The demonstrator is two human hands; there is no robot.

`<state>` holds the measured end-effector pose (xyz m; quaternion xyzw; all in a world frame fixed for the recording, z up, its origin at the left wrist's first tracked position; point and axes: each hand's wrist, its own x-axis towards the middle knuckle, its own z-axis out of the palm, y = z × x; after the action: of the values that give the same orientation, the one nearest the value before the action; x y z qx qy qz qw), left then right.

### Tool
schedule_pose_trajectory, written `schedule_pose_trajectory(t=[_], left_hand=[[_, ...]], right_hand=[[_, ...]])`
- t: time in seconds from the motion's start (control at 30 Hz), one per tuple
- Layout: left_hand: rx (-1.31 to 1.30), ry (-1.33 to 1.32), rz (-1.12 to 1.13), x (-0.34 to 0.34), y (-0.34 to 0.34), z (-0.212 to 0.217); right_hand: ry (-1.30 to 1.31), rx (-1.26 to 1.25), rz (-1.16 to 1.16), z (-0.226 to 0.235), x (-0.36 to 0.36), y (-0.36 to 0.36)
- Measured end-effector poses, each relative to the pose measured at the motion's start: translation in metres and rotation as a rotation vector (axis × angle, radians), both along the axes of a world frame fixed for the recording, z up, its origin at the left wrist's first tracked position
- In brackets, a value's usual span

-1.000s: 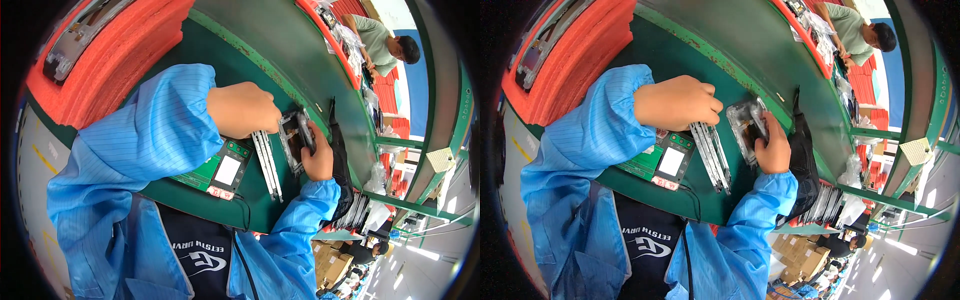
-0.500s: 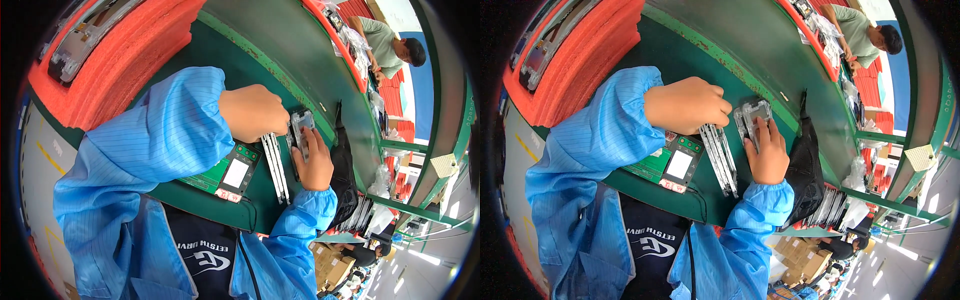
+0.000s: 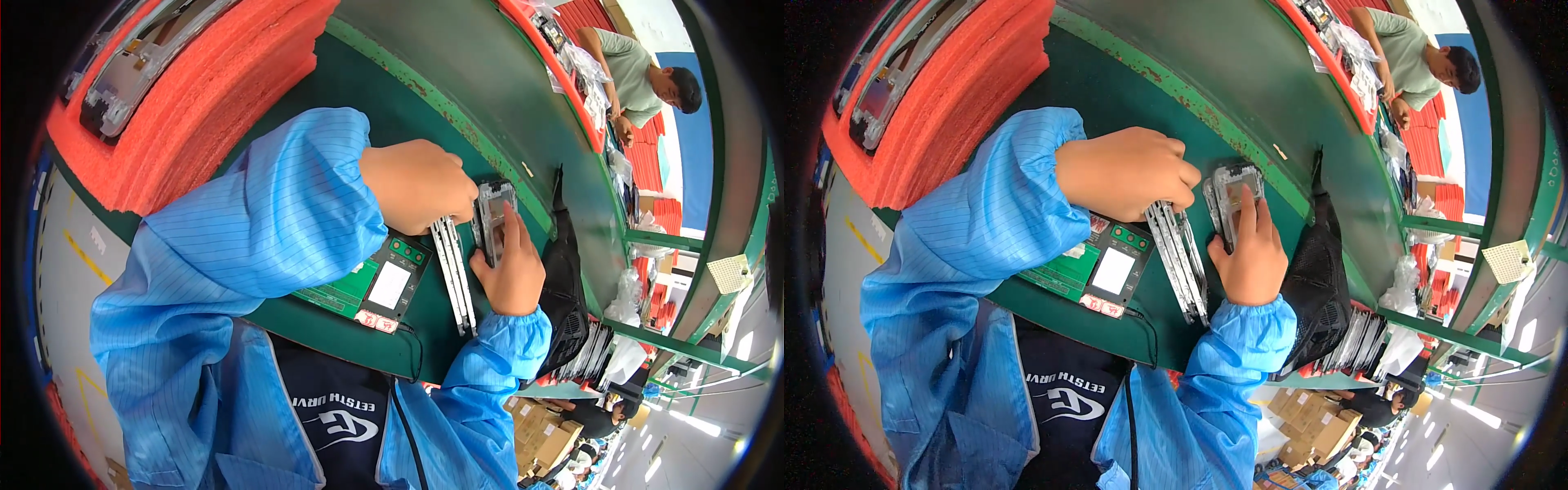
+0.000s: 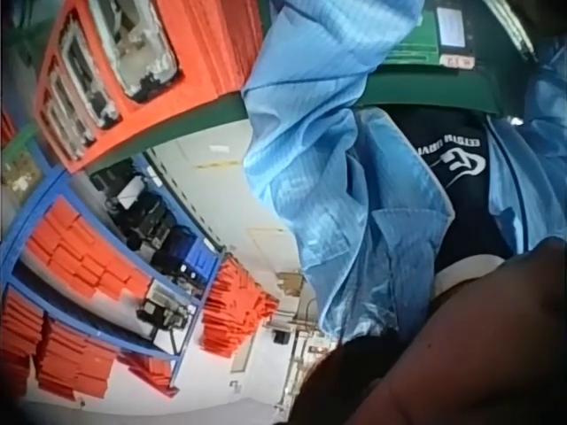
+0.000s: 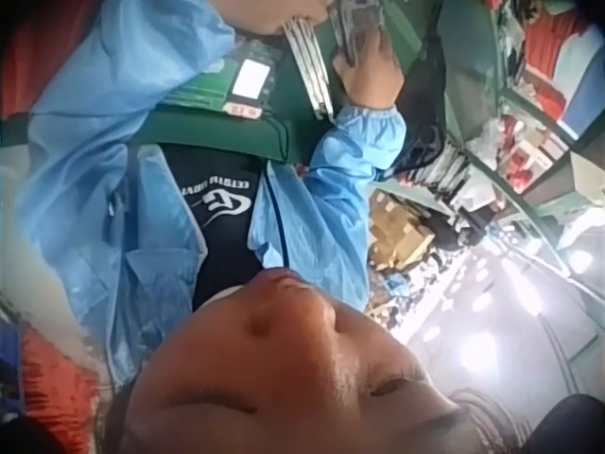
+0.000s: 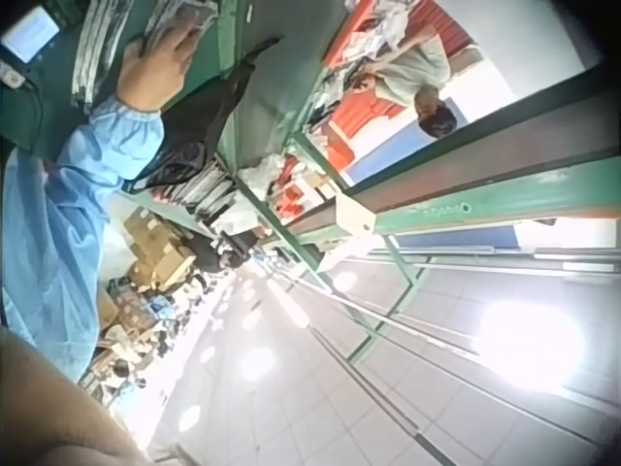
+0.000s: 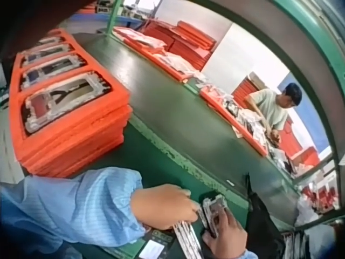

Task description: The recorder is inspecting and assembling smartphones by placing components onto a testing jig and organizing them into trays.

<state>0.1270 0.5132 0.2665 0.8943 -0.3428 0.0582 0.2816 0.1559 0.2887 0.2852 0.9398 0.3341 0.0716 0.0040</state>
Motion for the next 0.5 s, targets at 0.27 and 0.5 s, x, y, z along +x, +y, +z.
schedule_pose_trajectory(t=[0.27, 0.5], left_hand=[[-0.026, -0.047, -0.004, -0.002, 0.0, 0.0], [-0.021, -0.026, -0.007, -0.003, 0.001, 0.0]], right_hand=[[-0.016, -0.043, -0.06, 0.001, 0.002, -0.002], [0.073, 0.047, -0.024, 0.005, 0.015, -0.022]])
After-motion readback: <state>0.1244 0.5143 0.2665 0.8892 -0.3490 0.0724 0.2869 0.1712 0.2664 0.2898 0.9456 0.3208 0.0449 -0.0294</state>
